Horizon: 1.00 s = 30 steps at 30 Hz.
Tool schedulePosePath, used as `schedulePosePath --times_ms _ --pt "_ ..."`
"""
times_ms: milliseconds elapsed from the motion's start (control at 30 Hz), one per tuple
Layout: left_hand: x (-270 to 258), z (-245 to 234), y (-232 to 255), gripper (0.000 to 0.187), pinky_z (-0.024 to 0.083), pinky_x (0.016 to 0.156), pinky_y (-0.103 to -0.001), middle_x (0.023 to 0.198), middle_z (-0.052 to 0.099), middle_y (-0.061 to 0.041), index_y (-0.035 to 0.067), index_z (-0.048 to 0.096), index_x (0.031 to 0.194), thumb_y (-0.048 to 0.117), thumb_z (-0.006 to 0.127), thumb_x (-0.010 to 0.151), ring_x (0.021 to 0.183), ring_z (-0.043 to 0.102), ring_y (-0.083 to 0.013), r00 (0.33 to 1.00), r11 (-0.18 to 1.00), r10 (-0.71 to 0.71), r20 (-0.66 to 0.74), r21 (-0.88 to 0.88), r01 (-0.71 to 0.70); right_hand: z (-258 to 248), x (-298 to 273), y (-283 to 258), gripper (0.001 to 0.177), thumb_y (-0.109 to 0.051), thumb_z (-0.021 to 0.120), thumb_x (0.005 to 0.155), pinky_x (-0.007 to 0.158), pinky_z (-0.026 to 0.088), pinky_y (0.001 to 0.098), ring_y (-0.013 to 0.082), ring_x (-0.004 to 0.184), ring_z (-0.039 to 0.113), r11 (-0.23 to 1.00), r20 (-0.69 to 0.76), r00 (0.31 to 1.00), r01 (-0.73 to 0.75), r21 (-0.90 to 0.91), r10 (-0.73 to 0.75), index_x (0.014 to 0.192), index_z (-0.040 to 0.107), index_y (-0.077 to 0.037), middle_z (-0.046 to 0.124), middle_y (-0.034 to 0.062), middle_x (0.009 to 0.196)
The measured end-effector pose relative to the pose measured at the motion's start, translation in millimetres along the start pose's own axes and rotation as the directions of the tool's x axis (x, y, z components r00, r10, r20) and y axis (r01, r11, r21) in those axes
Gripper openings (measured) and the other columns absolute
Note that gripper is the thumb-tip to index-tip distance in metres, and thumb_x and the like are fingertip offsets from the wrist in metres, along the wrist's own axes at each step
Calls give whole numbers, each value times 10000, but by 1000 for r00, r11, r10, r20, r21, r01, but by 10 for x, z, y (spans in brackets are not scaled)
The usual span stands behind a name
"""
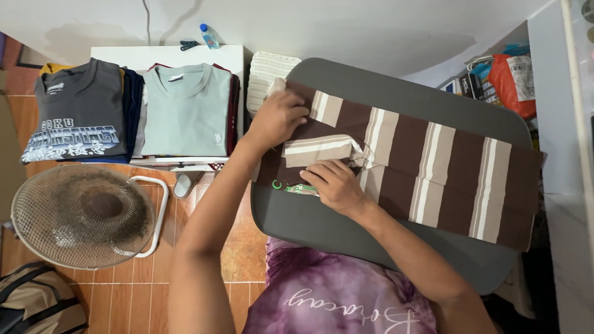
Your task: The person folds a brown and beige striped polo shirt on a small gray table. They smooth the fabric, fold the sleeves inward, fold the shirt in half, then fold it again into a compact rectangle. The folded shirt is placed on a stack of other folded shirts to the left.
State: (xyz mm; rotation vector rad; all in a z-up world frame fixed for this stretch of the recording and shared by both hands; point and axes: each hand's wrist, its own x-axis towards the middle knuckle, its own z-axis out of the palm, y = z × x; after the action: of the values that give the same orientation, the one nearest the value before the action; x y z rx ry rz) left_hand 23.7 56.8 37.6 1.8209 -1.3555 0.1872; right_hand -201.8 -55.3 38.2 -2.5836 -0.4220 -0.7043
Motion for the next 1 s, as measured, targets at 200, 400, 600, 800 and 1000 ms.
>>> schedulePosePath --times_ms 200,400,600,800,1000 --pt "-232 -33 269 151 503 1033 -456 1138 711 -116 33 739 1019 95 736 881 1166 634 -336 991 983 80 110 157 -96 -22 -5 -6 334 19 694 763 926 542 411 267 1036 667 1000 31 999 14 24 -15 1092 720 -34 682 83 1065" --pt "-439 -208 521 274 482 1082 -443 1272 695 -157 2 726 1160 160 704 937 1265 622 -361 971 991 0 239 -129 31 -21 30 156 261 6 693 829 901 550 408 272 1000 684 993 28 999 -36 116 33 1077 716 -69 704 80 1029" --pt "-504 -57 760 521 521 918 -396 1187 699 -199 -26 623 1327 223 725 882 1082 689 -312 940 879 -220 261 -365 307 -209 307 375 266 -49 673 966 848 579 360 214 962 732 667 194 845 -516 538 498 1232 677 -61 734 76 1057" --pt "-432 14 751 264 555 753 -298 952 789 -114 67 696 1266 93 608 1019 814 718 -175 867 745 -460 192 -449 494 -246 223 155 740 -53 828 757 969 522 444 356 1140 625 940 -77 942 -317 124 327 1414 487 -40 603 198 1243" --pt "-508 -1 635 305 547 787 -289 1009 774 -111 57 687 1268 30 582 983 850 693 -164 885 770 -408 223 -438 465 -208 -71 342 645 101 680 743 973 550 422 379 1137 660 902 -180 884 -426 73 432 1362 552 -28 644 185 1229"
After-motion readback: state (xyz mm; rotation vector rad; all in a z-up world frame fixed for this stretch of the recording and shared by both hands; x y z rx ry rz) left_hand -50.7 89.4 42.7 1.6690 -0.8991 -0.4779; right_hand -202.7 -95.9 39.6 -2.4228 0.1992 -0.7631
